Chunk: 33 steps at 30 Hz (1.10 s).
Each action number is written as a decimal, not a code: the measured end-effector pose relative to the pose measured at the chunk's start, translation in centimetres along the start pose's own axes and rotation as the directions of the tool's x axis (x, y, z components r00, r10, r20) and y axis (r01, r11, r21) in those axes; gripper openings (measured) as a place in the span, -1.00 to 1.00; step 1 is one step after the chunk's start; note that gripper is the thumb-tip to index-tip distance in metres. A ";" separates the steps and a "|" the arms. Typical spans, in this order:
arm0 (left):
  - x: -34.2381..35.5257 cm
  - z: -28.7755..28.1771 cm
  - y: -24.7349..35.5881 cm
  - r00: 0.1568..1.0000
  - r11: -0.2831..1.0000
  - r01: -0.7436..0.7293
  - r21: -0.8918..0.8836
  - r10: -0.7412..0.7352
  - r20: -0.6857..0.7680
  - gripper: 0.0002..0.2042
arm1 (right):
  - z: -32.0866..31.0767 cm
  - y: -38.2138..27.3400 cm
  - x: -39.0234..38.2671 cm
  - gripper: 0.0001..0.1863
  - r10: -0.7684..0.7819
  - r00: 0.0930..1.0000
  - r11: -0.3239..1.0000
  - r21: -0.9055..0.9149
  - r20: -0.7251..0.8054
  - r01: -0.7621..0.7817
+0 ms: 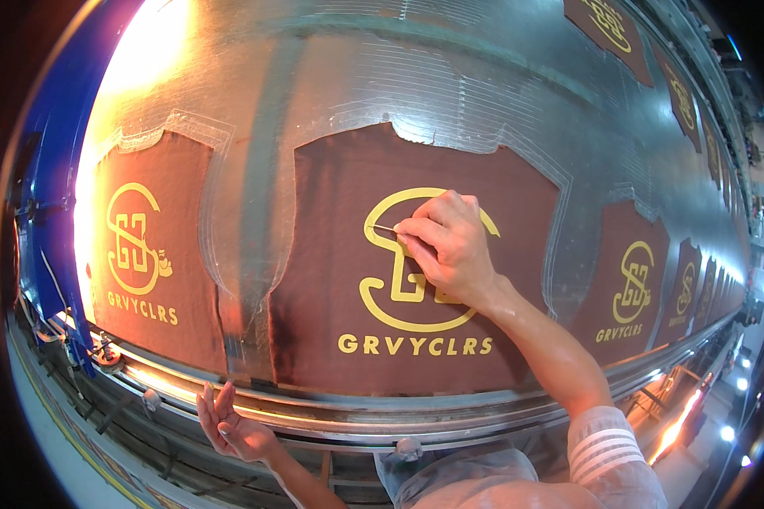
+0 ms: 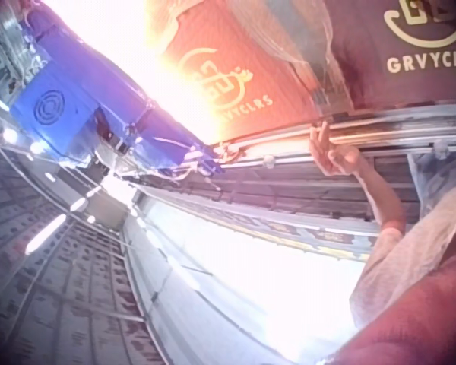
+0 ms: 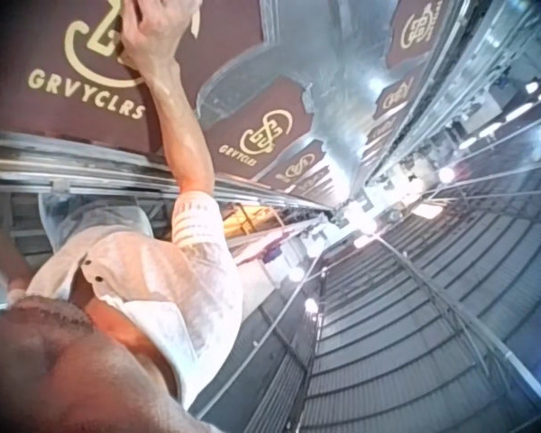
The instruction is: The person applies yellow ink to a screen printing frame and pulls it across a maroon t-shirt on a conveyor. They then operate a curing machine and use a small tool to remove excess ink from the printed logo on the shirt.
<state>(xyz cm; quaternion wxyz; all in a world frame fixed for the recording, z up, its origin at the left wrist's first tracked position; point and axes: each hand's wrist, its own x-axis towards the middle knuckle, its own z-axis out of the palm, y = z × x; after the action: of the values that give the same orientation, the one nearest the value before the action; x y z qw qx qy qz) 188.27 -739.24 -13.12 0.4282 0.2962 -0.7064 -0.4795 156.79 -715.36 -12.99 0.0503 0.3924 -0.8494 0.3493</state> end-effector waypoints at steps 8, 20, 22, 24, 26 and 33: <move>-0.1 -0.2 0.1 0.999 1.000 0.009 -0.013 -0.008 0.042 -0.43 | -0.5 0.1 -0.1 -0.88 0.037 0.999 0.999 0.010 0.038 -0.037; 0.0 -0.6 -0.4 0.997 0.999 -0.019 -0.047 0.023 0.075 -0.49 | -1.2 0.5 0.7 -0.89 0.027 0.990 0.999 0.041 0.137 -0.033; 0.1 -0.5 -0.4 0.997 0.999 -0.018 -0.042 0.021 0.074 -0.49 | -1.1 0.5 0.7 -0.91 0.020 0.990 0.999 0.035 0.137 -0.025; 0.1 -0.5 -0.4 0.997 0.999 -0.015 -0.034 0.017 0.074 -0.49 | -1.0 0.5 0.7 -0.92 0.017 0.991 0.999 0.033 0.136 -0.022; 0.1 -0.5 -0.3 0.997 1.000 -0.009 -0.022 0.011 0.074 -0.49 | -0.9 0.6 0.7 -0.93 0.018 0.991 0.999 0.034 0.133 -0.022; 0.1 -0.4 -0.3 0.997 1.000 -0.002 -0.027 0.004 0.078 -0.50 | -0.9 0.7 0.6 -0.93 0.019 0.991 0.999 0.029 0.136 -0.023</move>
<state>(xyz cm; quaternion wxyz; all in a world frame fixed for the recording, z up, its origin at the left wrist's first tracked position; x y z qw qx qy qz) 188.61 -739.61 -13.25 0.4051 0.2704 -0.7165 -0.4994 155.74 -714.90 -12.50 -0.0174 0.4069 -0.8495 0.3354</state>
